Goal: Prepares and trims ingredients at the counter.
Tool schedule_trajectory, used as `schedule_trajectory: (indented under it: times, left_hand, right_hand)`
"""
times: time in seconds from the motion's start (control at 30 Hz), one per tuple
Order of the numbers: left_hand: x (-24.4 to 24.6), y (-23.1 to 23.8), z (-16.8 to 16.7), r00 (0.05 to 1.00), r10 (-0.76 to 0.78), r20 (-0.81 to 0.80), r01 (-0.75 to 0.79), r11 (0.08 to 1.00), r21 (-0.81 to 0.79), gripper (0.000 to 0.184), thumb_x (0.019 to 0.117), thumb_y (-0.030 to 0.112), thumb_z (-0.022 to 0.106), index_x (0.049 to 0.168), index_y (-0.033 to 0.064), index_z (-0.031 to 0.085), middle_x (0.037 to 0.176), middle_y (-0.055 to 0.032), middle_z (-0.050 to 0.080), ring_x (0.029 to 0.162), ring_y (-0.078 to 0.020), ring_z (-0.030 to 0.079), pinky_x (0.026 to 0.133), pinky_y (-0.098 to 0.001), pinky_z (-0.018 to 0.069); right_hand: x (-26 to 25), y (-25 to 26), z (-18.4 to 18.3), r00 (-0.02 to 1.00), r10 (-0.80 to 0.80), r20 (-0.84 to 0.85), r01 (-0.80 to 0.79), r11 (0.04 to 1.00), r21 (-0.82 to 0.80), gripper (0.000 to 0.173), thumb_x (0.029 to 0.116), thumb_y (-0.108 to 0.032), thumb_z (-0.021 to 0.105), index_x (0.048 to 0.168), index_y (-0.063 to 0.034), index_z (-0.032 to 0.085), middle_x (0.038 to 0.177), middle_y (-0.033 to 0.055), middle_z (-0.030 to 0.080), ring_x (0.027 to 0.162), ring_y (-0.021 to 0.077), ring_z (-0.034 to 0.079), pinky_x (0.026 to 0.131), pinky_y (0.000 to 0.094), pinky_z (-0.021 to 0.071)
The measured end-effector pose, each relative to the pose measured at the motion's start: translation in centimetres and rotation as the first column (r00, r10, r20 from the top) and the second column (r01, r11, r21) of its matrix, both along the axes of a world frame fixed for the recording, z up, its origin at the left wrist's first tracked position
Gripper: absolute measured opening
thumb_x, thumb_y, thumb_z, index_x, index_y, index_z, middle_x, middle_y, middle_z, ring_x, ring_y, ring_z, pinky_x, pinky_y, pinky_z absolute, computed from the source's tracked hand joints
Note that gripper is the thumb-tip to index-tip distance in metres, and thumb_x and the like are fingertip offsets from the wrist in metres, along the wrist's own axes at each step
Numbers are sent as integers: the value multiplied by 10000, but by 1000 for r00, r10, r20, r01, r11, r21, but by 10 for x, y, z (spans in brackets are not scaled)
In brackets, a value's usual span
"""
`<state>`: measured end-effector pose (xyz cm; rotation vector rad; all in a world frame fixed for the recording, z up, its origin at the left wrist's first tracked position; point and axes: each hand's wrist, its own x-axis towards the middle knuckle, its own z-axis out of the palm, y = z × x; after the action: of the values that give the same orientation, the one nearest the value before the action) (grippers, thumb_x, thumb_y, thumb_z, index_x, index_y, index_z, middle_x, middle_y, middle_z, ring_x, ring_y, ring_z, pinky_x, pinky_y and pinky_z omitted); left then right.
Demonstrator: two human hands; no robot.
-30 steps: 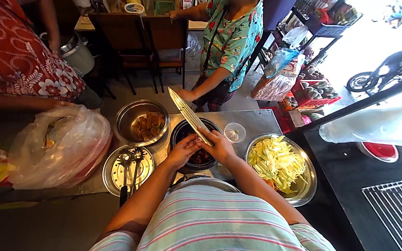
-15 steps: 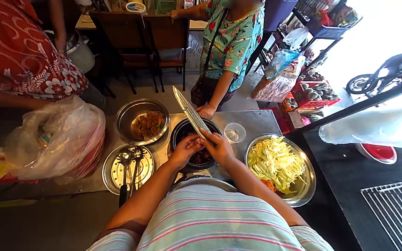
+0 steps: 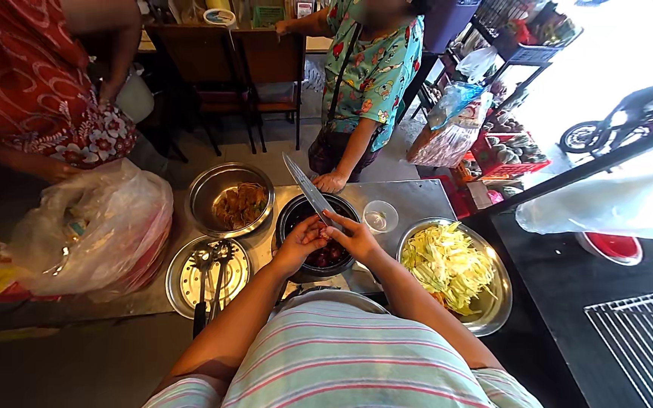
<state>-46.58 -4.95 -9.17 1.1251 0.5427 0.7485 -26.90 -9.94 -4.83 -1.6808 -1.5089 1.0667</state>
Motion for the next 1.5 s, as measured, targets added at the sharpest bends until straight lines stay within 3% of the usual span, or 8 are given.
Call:
schedule_trajectory:
  times: [0.23, 0.53, 0.67, 0.87, 0.97, 1.13, 1.3, 1.5]
  left_hand:
    - [-2, 0, 1, 999, 5, -44, -4, 1000, 19, 604, 924, -33, 698, 1463, -44, 424, 1296, -132, 642, 1150, -168, 657, 1034, -337, 539]
    - [-6, 1, 4, 947, 78, -311, -22, 983, 180, 326, 902, 78, 784, 1183, -32, 661, 1293, -131, 583, 1111, -129, 643, 967, -267, 567]
    - [-19, 5, 6, 850, 208, -484, -41, 942, 332, 396, 899, 149, 808, 1253, 31, 678, 1296, -150, 587, 1077, -172, 655, 923, -306, 581]
    - [-79, 24, 2, 534, 527, -662, -243, 845, 476, 506, 933, 226, 784, 1323, -8, 563, 1216, -211, 636, 1091, -304, 655, 977, -476, 548]
    - [-92, 34, -23, 401, 472, -785, -194, 881, 431, 470, 930, 216, 784, 1266, -43, 581, 1179, -235, 647, 1098, -346, 653, 996, -516, 531]
    - [-68, 37, -50, 382, 375, -845, -161, 927, 338, 395, 990, 187, 683, 1301, -33, 578, 1230, -243, 649, 1175, -366, 640, 1046, -529, 505]
    - [-52, 52, -63, 461, 376, -804, -229, 925, 302, 319, 1043, 160, 600, 1296, -34, 585, 1181, -237, 668, 1131, -359, 660, 1025, -520, 513]
    - [-44, 64, -62, 387, 251, -887, -90, 968, 235, 308, 1077, 197, 517, 1283, 40, 683, 1314, -203, 654, 1252, -353, 620, 1093, -554, 468]
  right_hand:
    - [-4, -3, -4, 999, 29, 20, -29, 999, 37, 443, 1023, -419, 638, 1448, -295, 620, 1335, 58, 694, 1175, 174, 673, 1032, 456, 521]
    - [-10, -10, 2, 936, -22, 350, -57, 975, 213, 380, 1032, -427, 591, 1402, -366, 655, 1048, 99, 721, 924, 261, 690, 808, 513, 557]
    - [-3, -4, 3, 970, -86, 227, 23, 964, 266, 391, 1016, -379, 648, 1406, -351, 654, 1097, 65, 736, 971, 235, 703, 849, 532, 564]
    - [11, 7, 4, 839, 26, 543, 19, 997, -78, 425, 1033, -509, 575, 1457, -495, 548, 1254, 75, 707, 1114, 336, 683, 913, 623, 529]
    - [10, 10, -13, 794, 73, 603, 22, 989, -148, 425, 1047, -533, 520, 1470, -493, 534, 1264, 82, 706, 1140, 329, 678, 945, 589, 523]
    - [2, 12, -24, 717, 105, 690, 27, 984, -178, 452, 1077, -556, 416, 1513, -467, 490, 1278, 134, 684, 1128, 354, 675, 938, 577, 520]
    - [-14, 16, -12, 683, 66, 727, 141, 965, -220, 553, 1112, -252, 324, 1651, -276, 205, 1255, 177, 701, 1140, 390, 689, 935, 569, 531]
    - [-14, 20, -14, 659, 13, 752, 174, 970, -169, 628, 1107, -444, 404, 1663, -279, 164, 1212, 184, 715, 1119, 394, 698, 928, 570, 543]
